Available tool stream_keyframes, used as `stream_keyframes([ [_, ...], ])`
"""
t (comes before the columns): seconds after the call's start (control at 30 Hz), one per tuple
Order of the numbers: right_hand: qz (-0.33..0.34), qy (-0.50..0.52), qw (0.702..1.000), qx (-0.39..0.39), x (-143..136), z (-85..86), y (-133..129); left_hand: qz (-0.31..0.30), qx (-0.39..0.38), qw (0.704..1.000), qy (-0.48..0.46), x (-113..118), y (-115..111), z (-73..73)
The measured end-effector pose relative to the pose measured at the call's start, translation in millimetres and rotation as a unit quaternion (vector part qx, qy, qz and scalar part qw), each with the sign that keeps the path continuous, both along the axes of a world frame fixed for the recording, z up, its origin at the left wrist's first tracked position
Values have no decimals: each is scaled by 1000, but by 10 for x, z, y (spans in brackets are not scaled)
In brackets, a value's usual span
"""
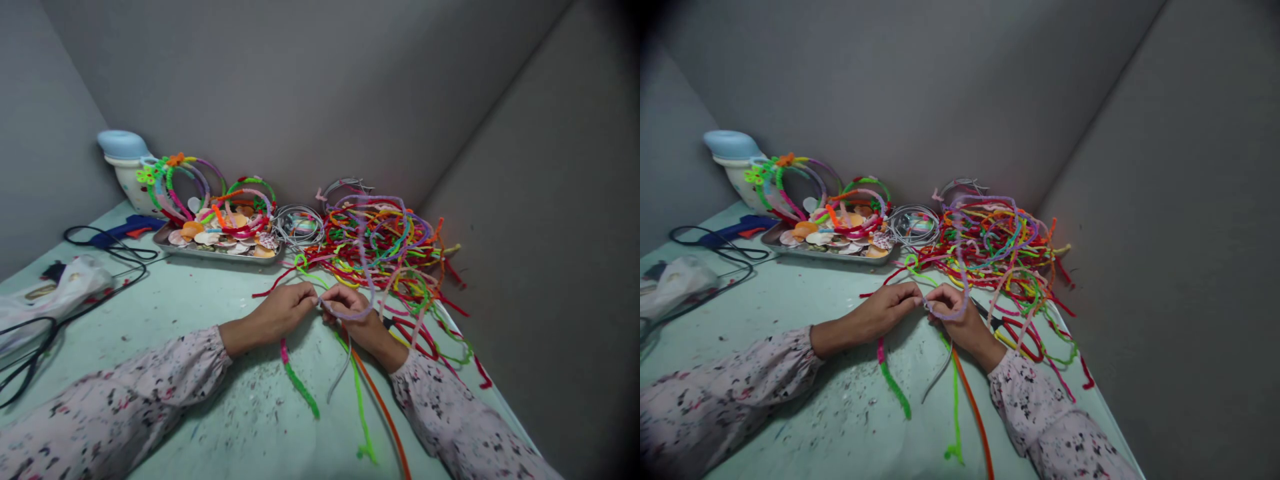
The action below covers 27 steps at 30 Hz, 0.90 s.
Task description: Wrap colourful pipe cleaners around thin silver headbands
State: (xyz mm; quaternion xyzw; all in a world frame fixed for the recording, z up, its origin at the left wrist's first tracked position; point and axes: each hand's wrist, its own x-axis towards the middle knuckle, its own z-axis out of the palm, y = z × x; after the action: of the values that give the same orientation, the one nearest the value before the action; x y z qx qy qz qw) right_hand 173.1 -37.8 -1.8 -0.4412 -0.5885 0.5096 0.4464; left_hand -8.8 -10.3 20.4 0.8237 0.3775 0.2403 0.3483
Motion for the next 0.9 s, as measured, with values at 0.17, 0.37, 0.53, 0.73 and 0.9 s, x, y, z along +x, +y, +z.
stream_keyframes([
  [0.17, -14, -15, 1000, 20, -13, -27, -2, 19, -5, 1000, -3, 9, 8, -26],
  [0.37, -14, -10, 999, 31, -33, -77, 3, 33, -3, 999, -16, 10, 20, -48],
  [0.53, -45, -59, 993, 90, -45, -74, -20, 24, -7, 999, -33, 19, 32, -56],
  [0.73, -73, -123, 982, 125, -64, -17, -36, 19, -6, 999, -45, 16, 20, -53],
  [0.9, -91, -144, 975, 142, -44, -22, -21, 20, -8, 999, -40, 22, 3, -36],
])
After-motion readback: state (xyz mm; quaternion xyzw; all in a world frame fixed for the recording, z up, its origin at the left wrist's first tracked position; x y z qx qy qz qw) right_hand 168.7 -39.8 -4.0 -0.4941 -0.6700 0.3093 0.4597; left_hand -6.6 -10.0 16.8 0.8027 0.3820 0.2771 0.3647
